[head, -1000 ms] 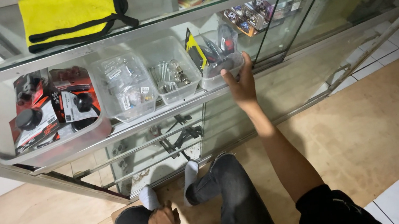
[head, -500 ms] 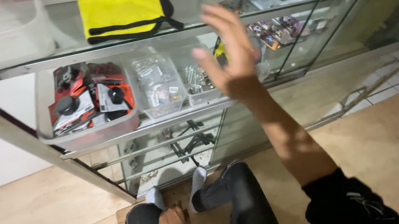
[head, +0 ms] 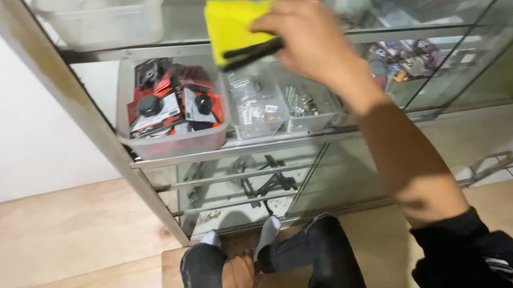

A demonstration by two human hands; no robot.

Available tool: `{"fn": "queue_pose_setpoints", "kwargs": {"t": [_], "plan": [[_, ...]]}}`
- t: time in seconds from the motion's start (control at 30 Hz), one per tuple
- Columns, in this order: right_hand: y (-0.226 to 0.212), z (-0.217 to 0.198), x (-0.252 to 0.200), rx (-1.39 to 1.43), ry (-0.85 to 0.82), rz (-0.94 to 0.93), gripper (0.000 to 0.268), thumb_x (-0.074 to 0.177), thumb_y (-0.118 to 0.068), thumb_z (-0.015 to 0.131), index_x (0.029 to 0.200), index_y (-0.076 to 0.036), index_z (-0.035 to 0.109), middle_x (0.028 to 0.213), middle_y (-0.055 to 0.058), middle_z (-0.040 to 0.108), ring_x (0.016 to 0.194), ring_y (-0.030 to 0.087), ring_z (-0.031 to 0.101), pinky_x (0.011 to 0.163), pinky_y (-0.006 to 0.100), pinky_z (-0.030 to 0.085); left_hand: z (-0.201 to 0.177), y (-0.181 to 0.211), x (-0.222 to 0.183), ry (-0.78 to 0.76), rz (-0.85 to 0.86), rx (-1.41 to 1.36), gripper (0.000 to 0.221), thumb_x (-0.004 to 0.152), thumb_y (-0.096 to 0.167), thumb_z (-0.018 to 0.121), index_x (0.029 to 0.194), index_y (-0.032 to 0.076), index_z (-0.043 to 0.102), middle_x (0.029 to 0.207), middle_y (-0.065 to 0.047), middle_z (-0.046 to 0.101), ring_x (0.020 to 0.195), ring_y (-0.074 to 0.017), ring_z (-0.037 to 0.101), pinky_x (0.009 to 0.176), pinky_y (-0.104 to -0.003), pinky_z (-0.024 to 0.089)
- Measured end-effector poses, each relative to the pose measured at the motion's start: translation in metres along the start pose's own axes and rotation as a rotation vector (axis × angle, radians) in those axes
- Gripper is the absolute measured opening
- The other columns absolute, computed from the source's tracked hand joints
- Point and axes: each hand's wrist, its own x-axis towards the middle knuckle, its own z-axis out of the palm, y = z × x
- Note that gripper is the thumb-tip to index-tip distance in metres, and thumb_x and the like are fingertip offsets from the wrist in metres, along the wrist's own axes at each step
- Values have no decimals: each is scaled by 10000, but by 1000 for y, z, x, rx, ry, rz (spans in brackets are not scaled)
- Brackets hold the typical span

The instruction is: Cleaning a glass display case and its contents using a yellow cloth.

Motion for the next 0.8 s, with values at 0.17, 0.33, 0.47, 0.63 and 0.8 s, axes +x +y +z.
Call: {"fn": "queue_pose_setpoints", "kwargs": {"t": [0.17,0.33,0.47,0.63,0.8], "plan": [[-30,-28,-95,177,301,-87,494,680,94,624,1165,19,679,1085,217,708,1025,426,667,964,510,488,-100,21,-16,-15,-30,-79,418,758,242,775,1119,49,691,901,-228,718,789,-380,716,725,-464,589],[-19,83,-270,925,194,752,218,907,-53,767,1097,51,741,934,101,686,853,132,608,767,320,510,-297,57,-29,912,275,-470,105,945,64,642,1033,39,692,969,-141,747,833,-312,753,729,-403,595],[-54,120,-320,1105,107,784,245,886,-74,788,1107,29,765,969,53,755,882,101,666,799,280,544,-408,56,17,1000,331,-250,152,965,67,680,1102,1,674,917,-162,714,811,-331,717,721,-418,552],[-75,174,-356,1271,321,891,379,793,-13,824,1149,38,705,993,42,776,874,126,717,786,286,582,-416,-31,153,650,-76,499,1084,700,831,790,1274,-59,556,1130,-398,625,1002,-562,636,722,-567,557],[-77,179,-348,1592,270,839,323,851,11,791,1159,62,712,1043,53,759,941,126,687,847,284,538,-451,-10,143,353,-232,214,610,938,428,709,1235,-78,541,1132,-371,638,1037,-498,655,885,-532,542]]}}
